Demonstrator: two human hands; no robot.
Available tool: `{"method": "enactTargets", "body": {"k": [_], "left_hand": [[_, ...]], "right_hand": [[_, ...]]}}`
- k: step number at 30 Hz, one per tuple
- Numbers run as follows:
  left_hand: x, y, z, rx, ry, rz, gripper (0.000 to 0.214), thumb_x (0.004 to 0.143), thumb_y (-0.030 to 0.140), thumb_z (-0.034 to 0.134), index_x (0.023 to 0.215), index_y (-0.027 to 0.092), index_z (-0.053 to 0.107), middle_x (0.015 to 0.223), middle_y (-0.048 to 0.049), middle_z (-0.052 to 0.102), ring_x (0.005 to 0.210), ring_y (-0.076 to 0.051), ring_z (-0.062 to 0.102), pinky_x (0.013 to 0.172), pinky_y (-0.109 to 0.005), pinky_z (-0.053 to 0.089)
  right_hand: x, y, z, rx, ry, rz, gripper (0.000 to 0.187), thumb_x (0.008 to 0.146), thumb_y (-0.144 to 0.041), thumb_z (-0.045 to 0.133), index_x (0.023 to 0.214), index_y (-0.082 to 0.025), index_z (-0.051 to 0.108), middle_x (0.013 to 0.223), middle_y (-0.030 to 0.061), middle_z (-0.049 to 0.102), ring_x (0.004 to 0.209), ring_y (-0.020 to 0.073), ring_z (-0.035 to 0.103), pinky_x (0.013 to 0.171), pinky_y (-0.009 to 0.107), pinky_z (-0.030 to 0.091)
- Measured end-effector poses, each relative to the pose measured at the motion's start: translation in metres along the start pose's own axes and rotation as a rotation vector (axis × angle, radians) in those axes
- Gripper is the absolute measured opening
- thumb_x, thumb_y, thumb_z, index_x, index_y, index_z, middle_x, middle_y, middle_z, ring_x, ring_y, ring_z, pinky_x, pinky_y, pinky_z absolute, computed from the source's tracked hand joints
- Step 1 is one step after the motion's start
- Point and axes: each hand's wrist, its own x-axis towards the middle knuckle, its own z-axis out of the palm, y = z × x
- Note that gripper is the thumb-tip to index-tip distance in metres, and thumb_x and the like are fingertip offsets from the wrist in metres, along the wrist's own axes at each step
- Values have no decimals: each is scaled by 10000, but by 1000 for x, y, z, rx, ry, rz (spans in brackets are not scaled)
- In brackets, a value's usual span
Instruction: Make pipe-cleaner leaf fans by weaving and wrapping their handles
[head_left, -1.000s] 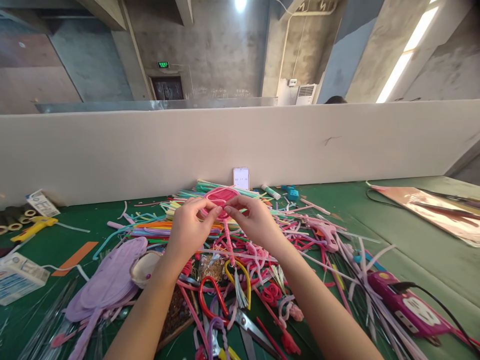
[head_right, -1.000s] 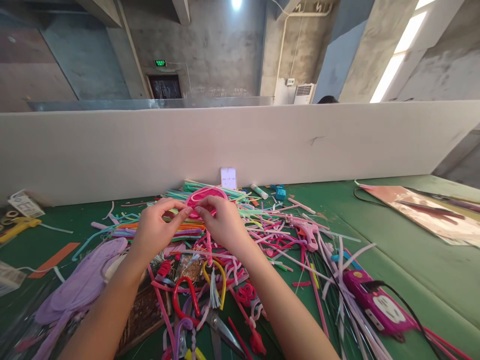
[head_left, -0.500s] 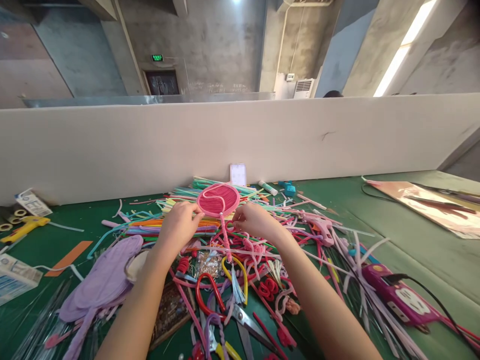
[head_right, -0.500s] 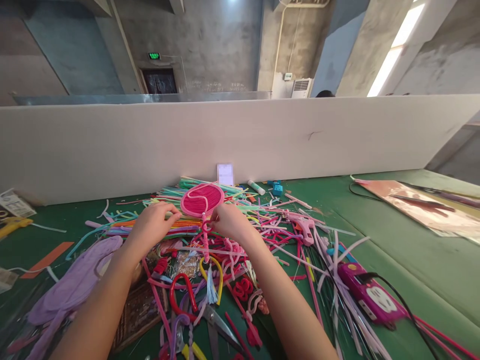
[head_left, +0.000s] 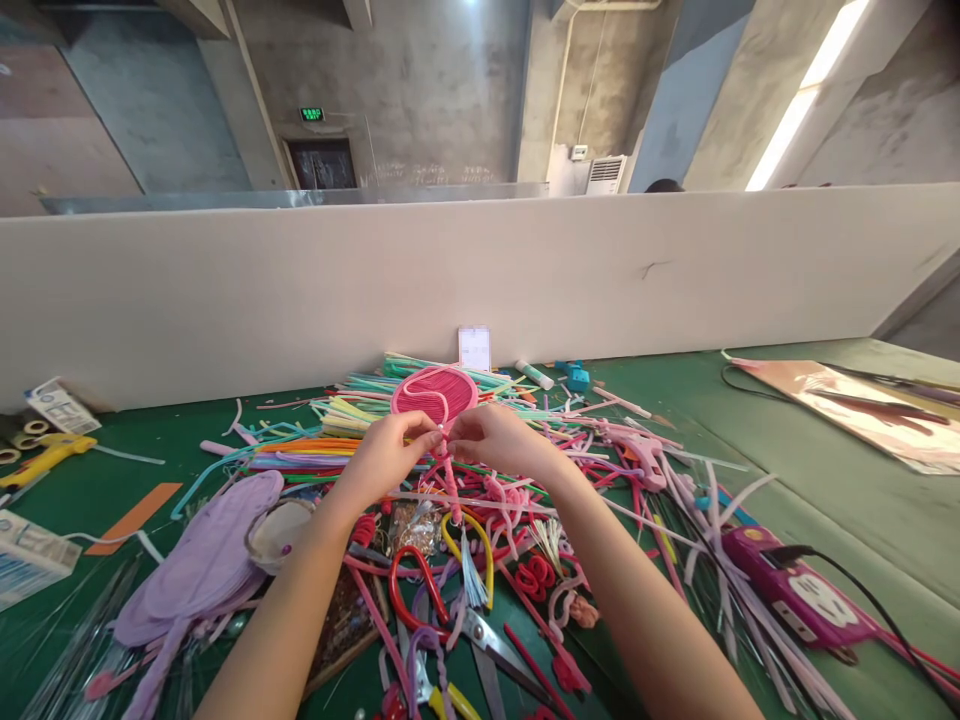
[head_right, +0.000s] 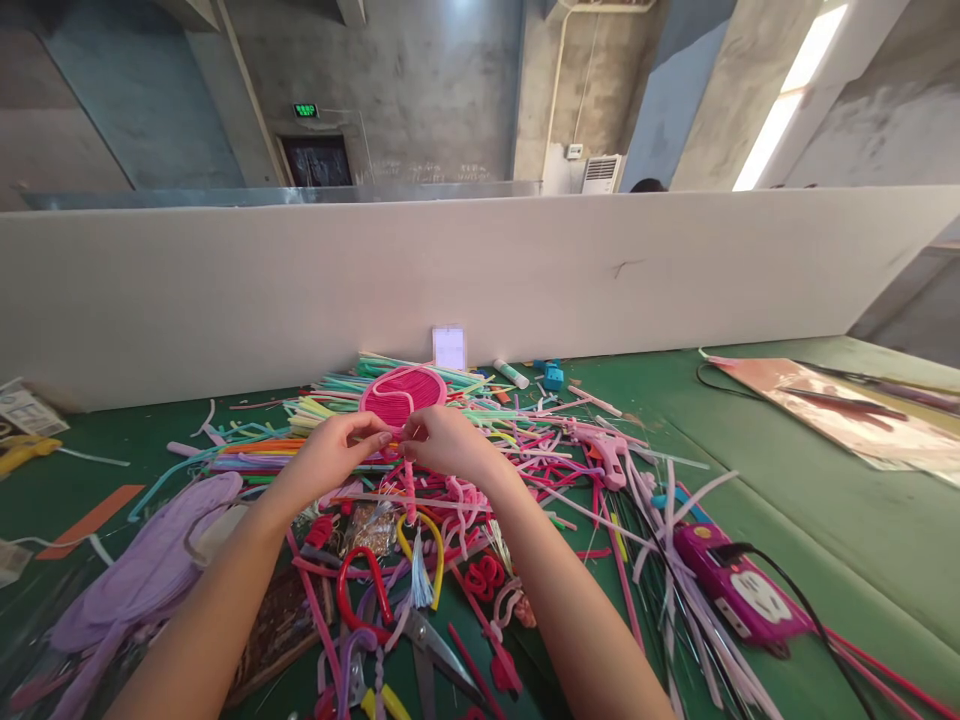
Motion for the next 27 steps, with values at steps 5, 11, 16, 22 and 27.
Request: {"method": "enactTargets", "body": {"k": [5, 11, 16, 22, 27], "left_hand": [[-1, 8, 2, -162, 6, -50, 273, 798, 442, 575, 753, 180, 635, 741, -29, 684, 719, -196, 630, 644, -289, 481], [-4, 15, 5, -294, 3, -115, 206, 799, 378, 540, 727, 189, 581, 709, 2, 641, 701, -168, 625, 663, -277, 496], [0, 8, 5, -280, 32, -80, 252, 801, 436, 596, 804, 187, 636, 823, -38, 697, 845, -214, 660, 786, -334, 512], [1, 0, 0, -232, 78, -46, 299, 807, 449, 609, 939, 184, 650, 979, -88, 737, 931, -240, 687, 828, -364, 530], [1, -7, -7, -65, 80, -51, 274, 820, 441, 574, 878, 189, 667, 920, -72, 748, 875, -240, 688, 787, -348, 517]], "right_hand": [[-2, -5, 0, -6, 16, -28, 75, 811, -207, 663, 802, -155, 717, 720, 18, 689, 655, 130, 585, 592, 239, 377], [-8, -10, -2, -3, 53, -37, 90, 816, -236, 672, 791, -155, 701, 719, 23, 692, 623, 124, 570, 589, 242, 376], [-6, -7, -1, -54, 98, -9, 116, 835, -246, 647, 780, -155, 695, 722, 34, 696, 633, 134, 581, 594, 249, 377], [-7, -7, -4, -60, 131, 17, 148, 865, -265, 616, 799, -155, 690, 776, 53, 718, 665, 144, 605, 596, 254, 390], [-9, -3, -7, -285, -23, 71, 161, 860, -229, 576, 817, -171, 719, 805, 66, 737, 689, 165, 644, 579, 257, 409]]}}
